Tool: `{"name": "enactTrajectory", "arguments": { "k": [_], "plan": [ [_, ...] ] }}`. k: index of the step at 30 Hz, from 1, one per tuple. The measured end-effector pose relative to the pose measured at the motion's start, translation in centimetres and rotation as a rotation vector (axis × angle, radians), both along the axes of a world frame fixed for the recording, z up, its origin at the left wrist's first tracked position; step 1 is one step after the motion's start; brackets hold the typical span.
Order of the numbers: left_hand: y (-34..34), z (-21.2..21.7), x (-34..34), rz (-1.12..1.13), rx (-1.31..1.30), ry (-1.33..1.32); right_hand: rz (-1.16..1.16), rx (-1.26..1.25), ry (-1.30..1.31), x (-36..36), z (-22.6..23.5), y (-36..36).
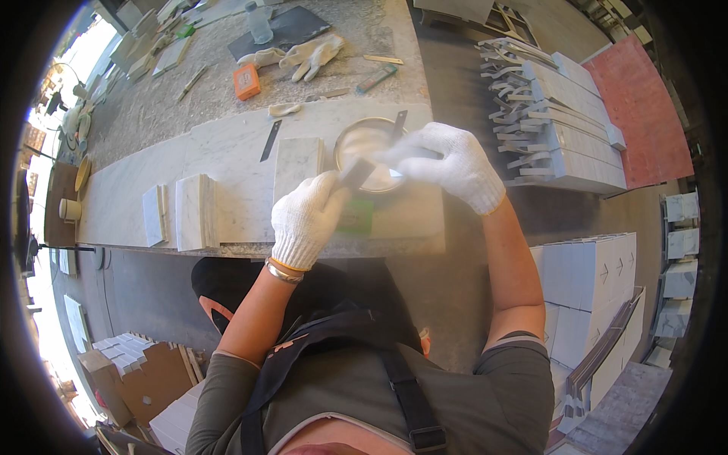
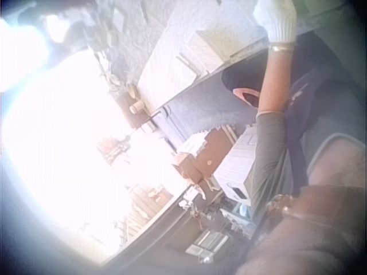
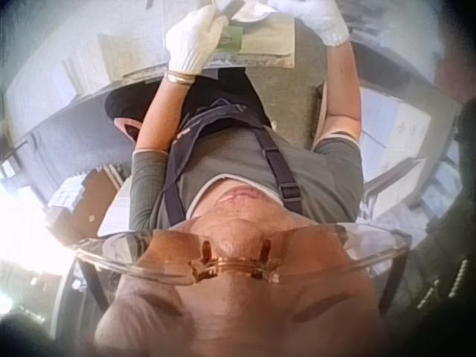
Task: The person applies a white paste from a metal bowl onto small rectangular blocks using a metal spatula, then rubs the blocks together with a green sponge. The person repeats this process for multiple blocks at a workbench.
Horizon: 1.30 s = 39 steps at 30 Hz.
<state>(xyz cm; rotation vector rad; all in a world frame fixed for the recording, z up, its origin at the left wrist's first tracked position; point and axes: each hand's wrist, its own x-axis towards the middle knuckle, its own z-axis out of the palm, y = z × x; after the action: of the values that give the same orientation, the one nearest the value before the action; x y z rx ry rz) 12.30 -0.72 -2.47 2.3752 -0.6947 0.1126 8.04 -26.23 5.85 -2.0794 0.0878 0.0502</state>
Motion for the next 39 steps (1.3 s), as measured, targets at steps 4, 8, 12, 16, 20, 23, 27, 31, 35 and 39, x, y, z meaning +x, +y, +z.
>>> {"name": "enactTrajectory", "arguments": {
  "k": [4,8,12,16,20,23,27,31,35,39],
  "plan": [
    [0.0,0.1,0.0,-0.002,-0.016,-0.003,0.001,-0.039,-0.015,0.0,0.0,0.1],
    [0.0,0.1,0.0,-0.001,0.006,0.014,-0.003,-0.025,-0.010,0.0,0.0,0.1],
    [0.0,0.2,0.0,0.002,0.011,0.022,0.001,-0.012,-0.015,0.0,-0.1,0.0],
    [0.0,0.2,0.0,-0.002,-0.017,0.015,-0.005,-0.014,-0.014,0.0,-0.1,0.1],
    [-0.1,0.2,0.0,0.000,-0.014,0.004,0.001,-0.008,-0.026,0.0,-0.1,0.1],
    [0.0,-0.1,0.0,-0.003,0.007,0.000,0.002,0.001,-0.040,0.0,-0.3,-0.1],
    [-0.2,-0.7,0.0,0.036,0.042,0.014,-0.026,0.107,-0.032,0.5,-1.2,-0.6],
    [0.0,-0.7,0.0,0.002,-0.035,-0.061,-0.078,0.346,-0.081,3.2,-2.9,-1.2],
    [0.1,-0.3,0.1,-0.002,-0.023,-0.048,-0.045,0.480,-0.119,8.6,-6.0,-1.8],
    [0.0,0.1,0.1,-0.004,-0.047,-0.037,-0.022,0.206,-0.189,14.3,-10.1,-1.8]
  ]
}}
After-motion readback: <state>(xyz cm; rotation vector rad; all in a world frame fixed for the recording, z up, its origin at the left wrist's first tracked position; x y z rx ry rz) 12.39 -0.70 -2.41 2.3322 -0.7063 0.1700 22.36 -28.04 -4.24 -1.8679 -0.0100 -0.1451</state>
